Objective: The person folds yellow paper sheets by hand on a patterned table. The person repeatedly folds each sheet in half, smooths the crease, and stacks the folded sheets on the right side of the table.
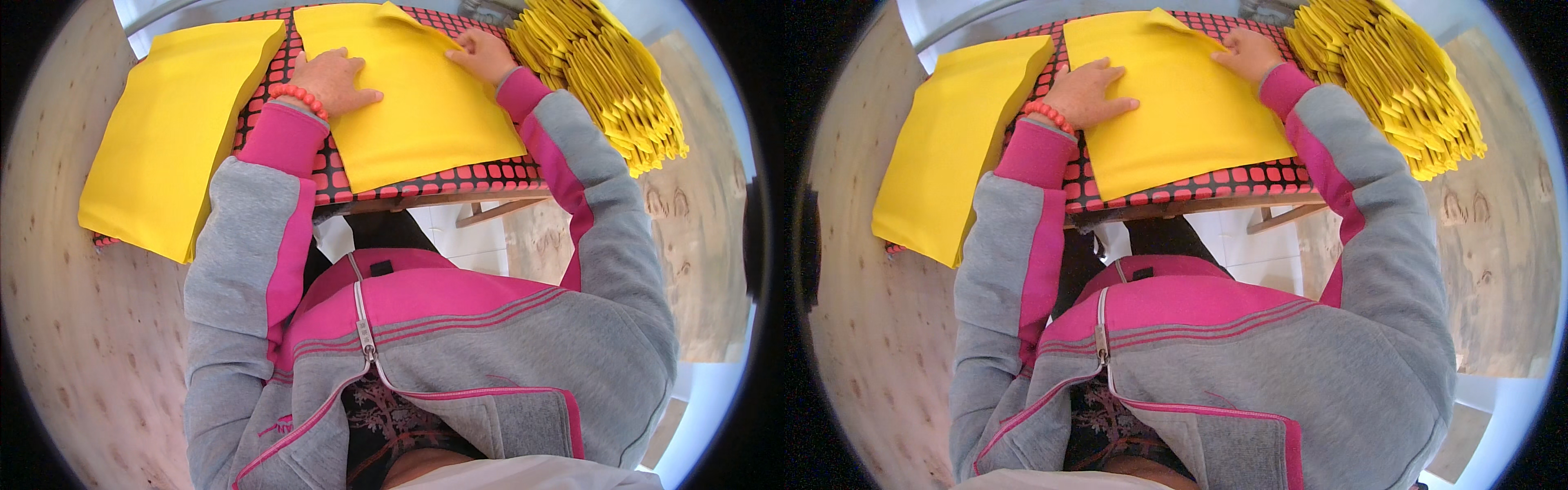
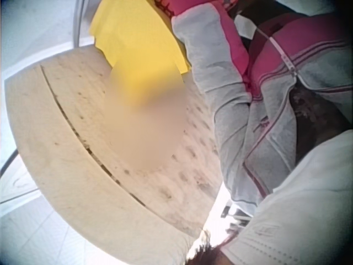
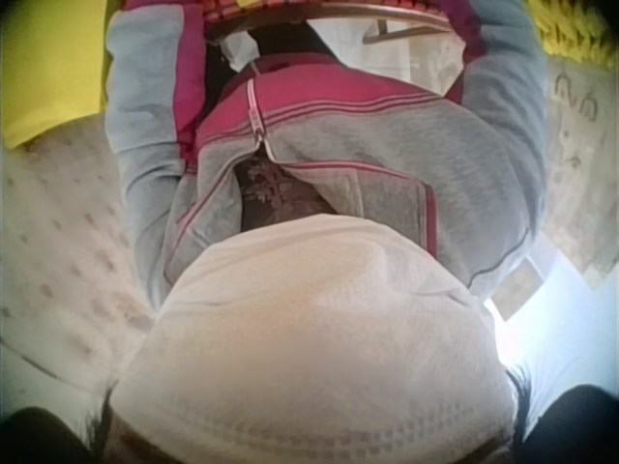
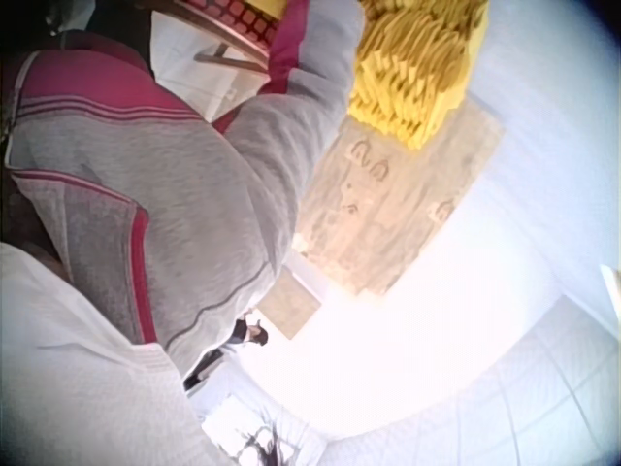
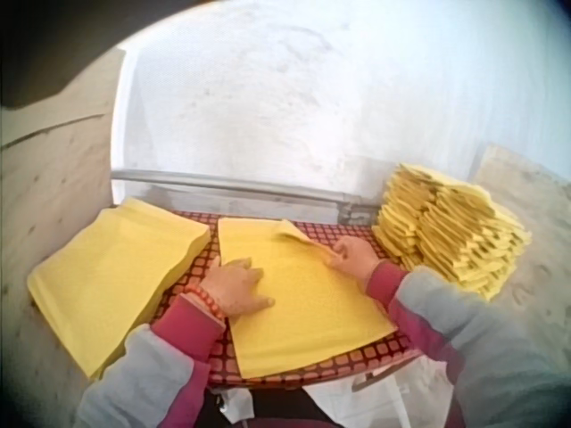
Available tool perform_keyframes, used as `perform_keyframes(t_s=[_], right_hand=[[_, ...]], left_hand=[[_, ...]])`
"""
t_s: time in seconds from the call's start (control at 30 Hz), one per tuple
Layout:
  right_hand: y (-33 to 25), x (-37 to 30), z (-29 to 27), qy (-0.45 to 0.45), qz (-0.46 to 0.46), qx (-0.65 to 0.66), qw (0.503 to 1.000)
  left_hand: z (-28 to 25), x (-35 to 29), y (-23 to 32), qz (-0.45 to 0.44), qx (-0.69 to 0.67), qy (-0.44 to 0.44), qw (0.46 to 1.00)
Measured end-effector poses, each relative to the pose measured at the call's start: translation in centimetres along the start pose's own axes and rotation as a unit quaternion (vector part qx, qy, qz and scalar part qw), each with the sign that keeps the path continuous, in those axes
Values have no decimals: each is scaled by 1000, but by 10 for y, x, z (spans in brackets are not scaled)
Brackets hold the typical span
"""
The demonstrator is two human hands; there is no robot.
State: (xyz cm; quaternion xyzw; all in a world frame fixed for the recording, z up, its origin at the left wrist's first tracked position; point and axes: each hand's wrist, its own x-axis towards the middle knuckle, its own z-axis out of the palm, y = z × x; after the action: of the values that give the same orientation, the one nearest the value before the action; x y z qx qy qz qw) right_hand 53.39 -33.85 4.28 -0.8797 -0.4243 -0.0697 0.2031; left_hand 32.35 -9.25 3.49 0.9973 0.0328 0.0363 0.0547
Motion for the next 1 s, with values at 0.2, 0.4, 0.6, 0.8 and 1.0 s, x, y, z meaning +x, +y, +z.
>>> perform_keyframes(t_s=[0.2,0.4,0.6,0.8,1.0], right_hand=[[52,-8,-22,-178,263,352,880],[37,-11,-11,-60,-10,27,998],[-9,-34,7,63,-221,-308,923],[24,-41,-44,-172,333,364,853],[48,-71,-45,-217,274,465,814]], left_hand=[[-1,2,1,-2,-8,-10,1000],[2,3,2,17,3,19,1000],[8,2,4,16,18,31,999],[10,4,1,17,19,20,999],[8,6,1,14,15,21,1000]])
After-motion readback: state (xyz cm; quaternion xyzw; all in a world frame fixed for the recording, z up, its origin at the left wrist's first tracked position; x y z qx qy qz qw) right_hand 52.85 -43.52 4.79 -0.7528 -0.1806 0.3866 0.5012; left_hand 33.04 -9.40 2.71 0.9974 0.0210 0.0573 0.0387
